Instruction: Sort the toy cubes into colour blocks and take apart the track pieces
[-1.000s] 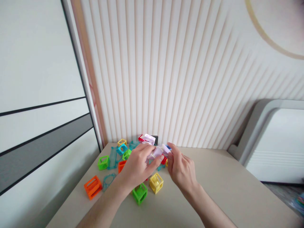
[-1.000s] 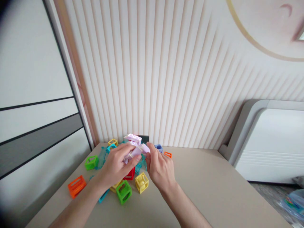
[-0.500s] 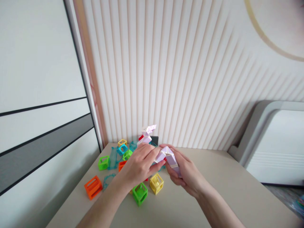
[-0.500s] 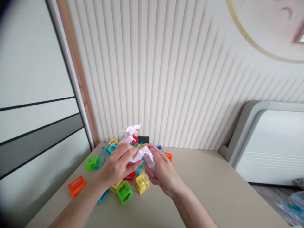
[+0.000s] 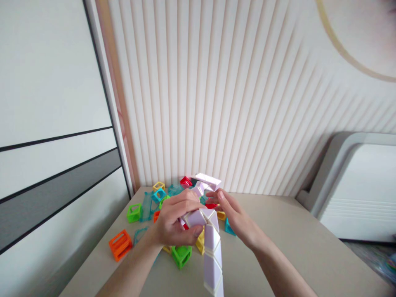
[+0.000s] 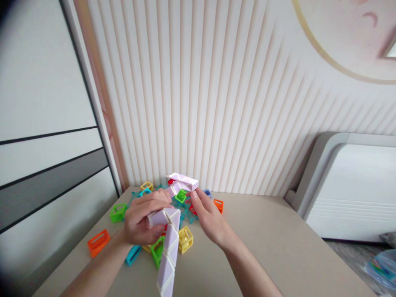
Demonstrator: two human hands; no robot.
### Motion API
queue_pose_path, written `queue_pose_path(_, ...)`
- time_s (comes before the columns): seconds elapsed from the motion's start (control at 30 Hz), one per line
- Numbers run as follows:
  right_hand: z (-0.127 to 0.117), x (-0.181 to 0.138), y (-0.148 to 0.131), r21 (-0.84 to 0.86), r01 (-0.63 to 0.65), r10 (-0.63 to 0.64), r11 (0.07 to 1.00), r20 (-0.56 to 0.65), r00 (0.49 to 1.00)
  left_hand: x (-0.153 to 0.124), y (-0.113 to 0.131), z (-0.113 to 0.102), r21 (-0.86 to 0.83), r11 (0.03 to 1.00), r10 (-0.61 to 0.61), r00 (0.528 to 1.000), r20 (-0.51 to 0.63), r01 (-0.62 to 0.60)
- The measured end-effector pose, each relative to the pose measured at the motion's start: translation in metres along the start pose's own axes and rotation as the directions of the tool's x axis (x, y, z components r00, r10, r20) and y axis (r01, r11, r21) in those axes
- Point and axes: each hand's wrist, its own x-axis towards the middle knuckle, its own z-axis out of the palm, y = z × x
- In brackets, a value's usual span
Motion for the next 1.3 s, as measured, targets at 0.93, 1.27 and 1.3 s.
queue_pose_path(0.93, 0.013, -0.008, -0.004, -0.059, 0.268, -0.27, 0.962, -0.379, 0.885, 0.012, 0.019, 0.012, 0.093, 0.879, -0.474, 0.876, 0.089, 0.467)
queue_pose_path(1.27, 0.009, -0.003, 0.008, -0.334, 0.361, -0.461, 0.871, -0.301, 0.834, 0.011, 0.018, 0.016, 0.196, 0.821, -0.559, 0.825, 0.082, 0.537)
queue_pose_path(1.3, 0.007, -0.002, 0.01, -0.36, 0.375, -0.483, 0.854, -0.285, 0.828, 0.011, 0.018, 0.016, 0.187, 0.815, -0.57, 0.816, 0.094, 0.548)
